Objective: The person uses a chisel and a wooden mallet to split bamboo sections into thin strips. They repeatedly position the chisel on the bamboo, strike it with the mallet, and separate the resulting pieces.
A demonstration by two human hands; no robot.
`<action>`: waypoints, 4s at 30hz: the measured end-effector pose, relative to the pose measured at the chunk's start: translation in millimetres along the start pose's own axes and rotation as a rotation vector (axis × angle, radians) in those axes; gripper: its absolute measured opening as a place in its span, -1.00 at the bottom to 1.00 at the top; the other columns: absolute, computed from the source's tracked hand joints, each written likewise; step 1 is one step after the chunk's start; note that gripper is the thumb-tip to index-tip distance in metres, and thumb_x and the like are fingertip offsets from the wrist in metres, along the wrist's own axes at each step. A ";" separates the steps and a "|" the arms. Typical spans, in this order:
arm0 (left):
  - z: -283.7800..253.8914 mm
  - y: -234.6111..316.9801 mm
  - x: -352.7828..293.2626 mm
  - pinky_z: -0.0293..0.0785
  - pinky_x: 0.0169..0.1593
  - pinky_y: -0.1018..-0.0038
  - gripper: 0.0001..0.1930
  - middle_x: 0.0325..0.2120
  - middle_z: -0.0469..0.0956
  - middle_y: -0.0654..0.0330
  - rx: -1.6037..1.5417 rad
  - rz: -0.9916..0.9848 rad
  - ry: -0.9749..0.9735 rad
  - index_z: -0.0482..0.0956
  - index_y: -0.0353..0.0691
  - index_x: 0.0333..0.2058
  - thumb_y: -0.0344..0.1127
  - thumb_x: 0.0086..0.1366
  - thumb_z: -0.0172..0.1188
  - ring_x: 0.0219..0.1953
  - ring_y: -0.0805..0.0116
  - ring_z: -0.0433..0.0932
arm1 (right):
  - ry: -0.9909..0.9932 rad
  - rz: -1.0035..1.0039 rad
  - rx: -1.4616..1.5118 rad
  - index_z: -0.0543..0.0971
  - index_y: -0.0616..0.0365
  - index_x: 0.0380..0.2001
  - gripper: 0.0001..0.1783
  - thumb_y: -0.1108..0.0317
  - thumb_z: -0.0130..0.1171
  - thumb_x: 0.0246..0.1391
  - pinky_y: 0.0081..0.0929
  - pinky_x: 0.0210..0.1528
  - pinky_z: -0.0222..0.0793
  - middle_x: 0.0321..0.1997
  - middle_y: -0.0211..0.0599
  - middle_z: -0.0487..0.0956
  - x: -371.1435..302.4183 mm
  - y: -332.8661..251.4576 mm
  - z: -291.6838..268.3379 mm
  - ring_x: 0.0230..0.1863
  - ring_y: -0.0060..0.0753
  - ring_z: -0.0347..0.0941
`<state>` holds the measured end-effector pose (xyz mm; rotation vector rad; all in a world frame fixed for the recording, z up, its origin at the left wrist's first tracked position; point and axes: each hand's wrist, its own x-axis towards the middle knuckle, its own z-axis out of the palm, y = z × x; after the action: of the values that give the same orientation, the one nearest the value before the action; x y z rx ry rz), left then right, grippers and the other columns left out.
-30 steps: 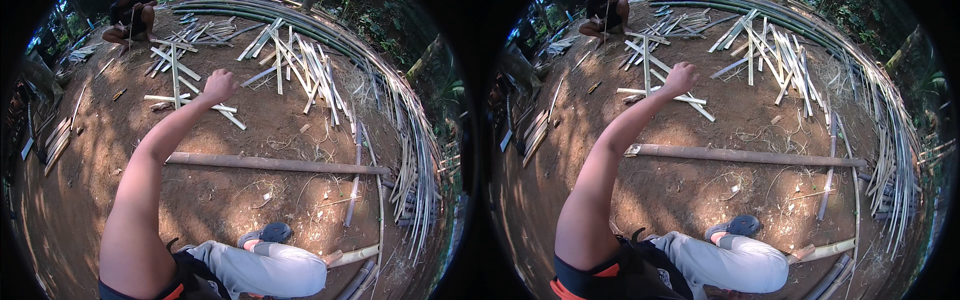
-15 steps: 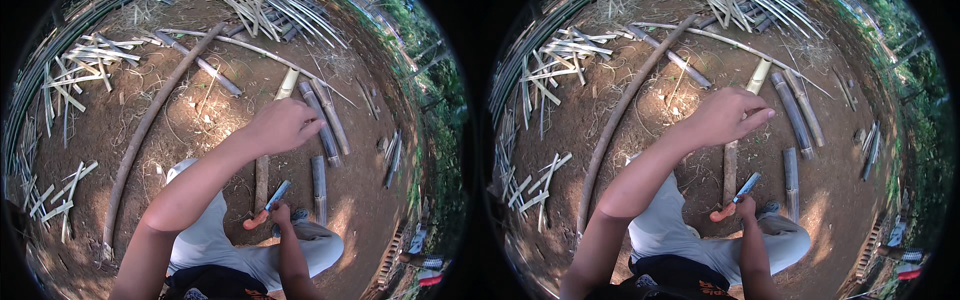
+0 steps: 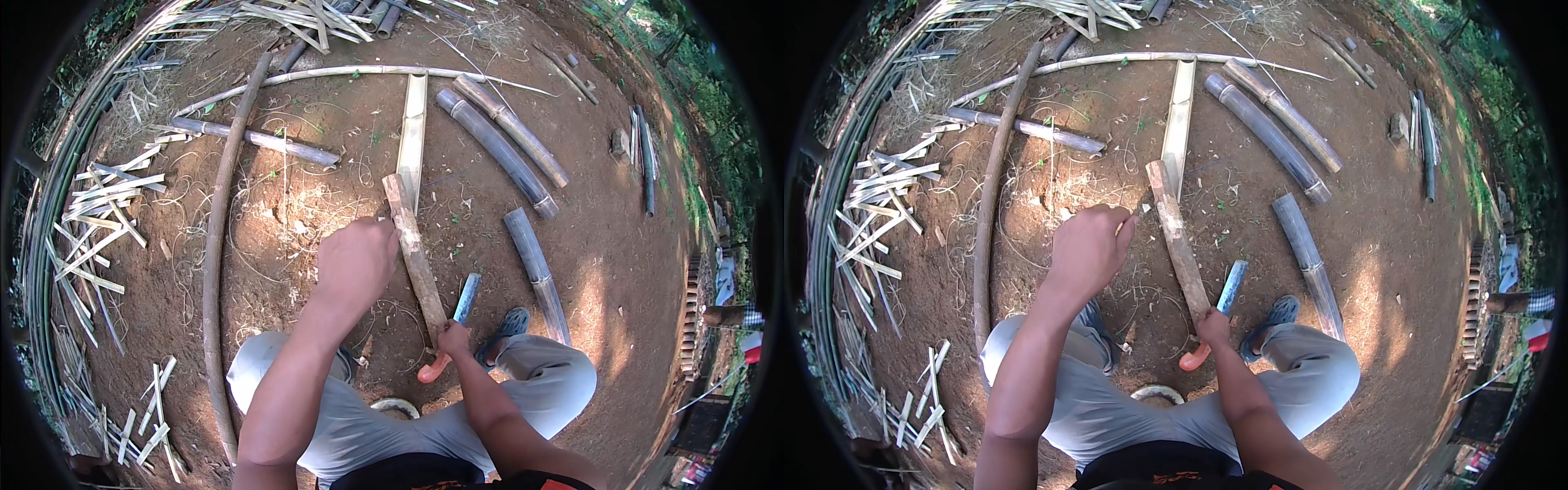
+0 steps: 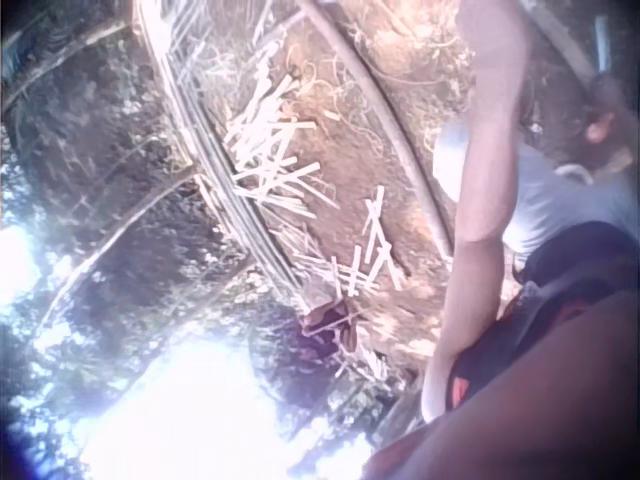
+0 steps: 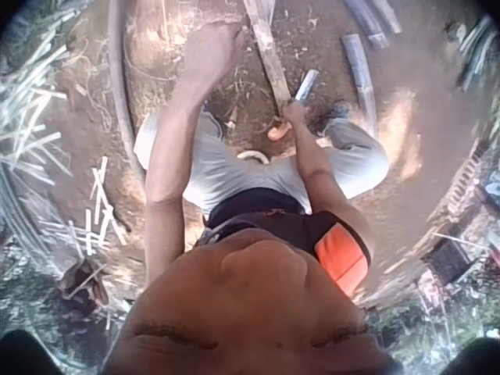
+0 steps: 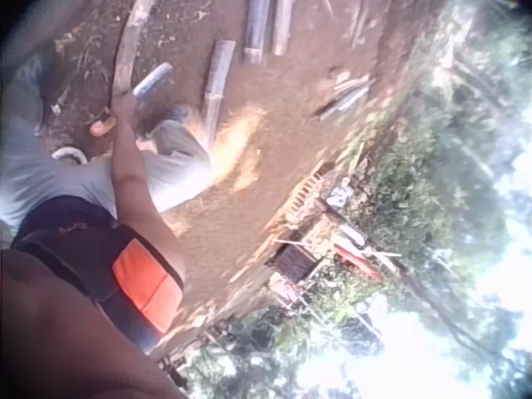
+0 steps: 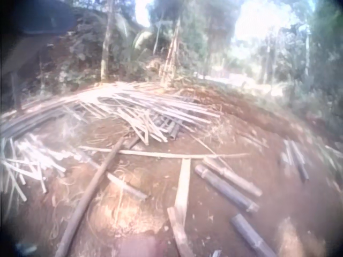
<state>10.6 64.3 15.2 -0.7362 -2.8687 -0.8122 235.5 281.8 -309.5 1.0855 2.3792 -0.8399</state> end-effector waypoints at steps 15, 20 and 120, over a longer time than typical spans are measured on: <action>-4.7 -1.9 8.9 0.61 -0.26 0.20 -0.65 -0.46 0.63 -0.01 0.085 -0.015 -0.488 0.66 -0.29 -0.35 -0.06 0.36 0.20 -0.37 0.04 0.70 | 0.075 -0.068 -0.142 0.30 0.22 0.23 -0.05 0.08 0.54 -0.17 0.03 0.31 0.26 0.18 0.05 0.46 106.7 -100.5 38.1 0.25 0.13 0.37; -1.9 -5.9 11.9 0.61 -0.26 0.21 -0.68 -0.45 0.63 -0.01 0.065 -0.023 -0.435 0.64 -0.28 -0.35 -0.09 0.36 0.20 -0.36 0.05 0.70 | -0.055 -0.310 -0.101 0.38 0.19 0.23 -0.02 0.01 0.57 -0.24 0.04 0.28 0.32 0.18 0.06 0.46 75.1 -75.7 38.8 0.25 0.14 0.36; -55.8 31.7 37.6 0.32 0.13 0.20 -0.82 -0.17 0.51 0.05 -0.071 0.396 1.009 0.46 -0.24 -0.17 -0.63 0.30 0.09 -0.03 0.03 0.50 | -0.280 0.338 -0.087 0.71 0.19 -0.12 -0.56 0.14 0.06 0.08 -0.15 0.04 0.49 -0.04 -0.02 0.69 27.0 132.4 61.0 0.03 -0.02 0.62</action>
<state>-11.2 75.6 85.5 -0.6122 -1.7461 -0.8777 327.6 324.8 -417.4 1.2027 1.9158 -0.7076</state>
